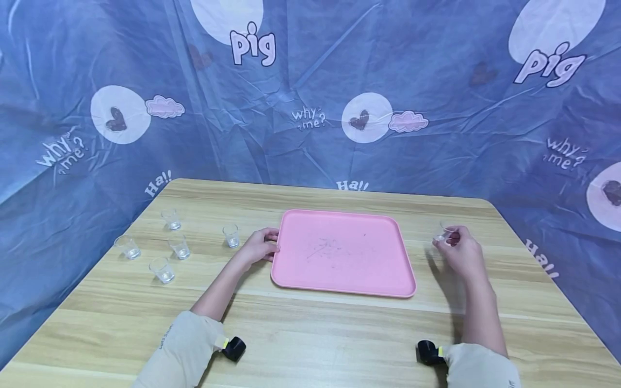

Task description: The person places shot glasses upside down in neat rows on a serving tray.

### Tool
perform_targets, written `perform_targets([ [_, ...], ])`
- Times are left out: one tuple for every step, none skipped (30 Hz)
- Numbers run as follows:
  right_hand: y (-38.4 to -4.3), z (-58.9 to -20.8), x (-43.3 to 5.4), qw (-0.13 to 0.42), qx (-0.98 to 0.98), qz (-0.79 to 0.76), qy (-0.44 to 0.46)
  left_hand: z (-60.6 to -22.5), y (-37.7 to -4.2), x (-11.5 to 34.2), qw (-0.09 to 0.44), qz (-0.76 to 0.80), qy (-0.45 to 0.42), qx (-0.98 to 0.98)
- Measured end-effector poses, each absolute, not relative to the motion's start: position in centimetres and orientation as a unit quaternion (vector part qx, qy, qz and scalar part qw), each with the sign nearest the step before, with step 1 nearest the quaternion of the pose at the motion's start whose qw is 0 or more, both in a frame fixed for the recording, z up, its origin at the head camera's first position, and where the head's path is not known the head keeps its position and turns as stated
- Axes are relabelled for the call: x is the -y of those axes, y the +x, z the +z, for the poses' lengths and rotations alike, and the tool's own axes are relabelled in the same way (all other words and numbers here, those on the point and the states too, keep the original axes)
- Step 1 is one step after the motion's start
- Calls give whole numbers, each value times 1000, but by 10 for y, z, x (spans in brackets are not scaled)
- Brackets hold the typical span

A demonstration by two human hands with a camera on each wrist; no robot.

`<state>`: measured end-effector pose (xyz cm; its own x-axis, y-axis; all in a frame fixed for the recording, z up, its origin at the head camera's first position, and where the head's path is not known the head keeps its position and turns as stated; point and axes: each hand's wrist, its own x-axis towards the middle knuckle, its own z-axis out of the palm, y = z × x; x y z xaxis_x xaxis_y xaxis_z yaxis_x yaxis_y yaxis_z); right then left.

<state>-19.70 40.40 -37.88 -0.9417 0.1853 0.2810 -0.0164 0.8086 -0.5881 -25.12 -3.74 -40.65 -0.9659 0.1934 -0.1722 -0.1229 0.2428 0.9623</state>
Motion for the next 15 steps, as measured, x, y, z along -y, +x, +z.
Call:
perform_targets([
  [-198,-378,-401,170,935,309,-37,-407,-251,37,128,615,23,-778],
  [-199,-377,-398,172,935,310,-30,-407,-251,37,128,615,24,-778],
  [-200,-376,-395,177,933,311,-22,-406,-251,37,129,615,24,-778],
  [-201,-375,-392,181,932,313,-14,-406,-251,37,130,615,24,-777],
  [-202,-374,-389,183,931,316,-6,-406,-251,37,131,616,24,-776],
  [-203,-373,-386,185,929,320,0,-406,-251,37,132,617,24,-776],
  [-203,-373,-383,187,927,324,6,-407,-251,37,133,618,24,-775],
  [-204,-372,-380,188,926,327,11,-407,-251,37,133,619,24,-774],
  [-205,-371,-377,189,924,333,16,-407,-251,37,134,619,24,-774],
  [-205,-371,-374,190,921,338,22,-407,-251,37,133,618,25,-774],
  [-206,-370,-371,191,919,343,28,-407,-252,37,133,618,25,-774],
  [-207,-370,-369,192,918,346,34,-408,-252,38,133,618,25,-774],
  [-208,-369,-366,193,915,352,42,-408,-252,38,133,619,25,-774],
  [-209,-370,-364,193,913,355,49,-408,-252,38,133,618,24,-774],
  [-209,-370,-362,194,912,359,55,-408,-252,38,133,618,24,-774],
])
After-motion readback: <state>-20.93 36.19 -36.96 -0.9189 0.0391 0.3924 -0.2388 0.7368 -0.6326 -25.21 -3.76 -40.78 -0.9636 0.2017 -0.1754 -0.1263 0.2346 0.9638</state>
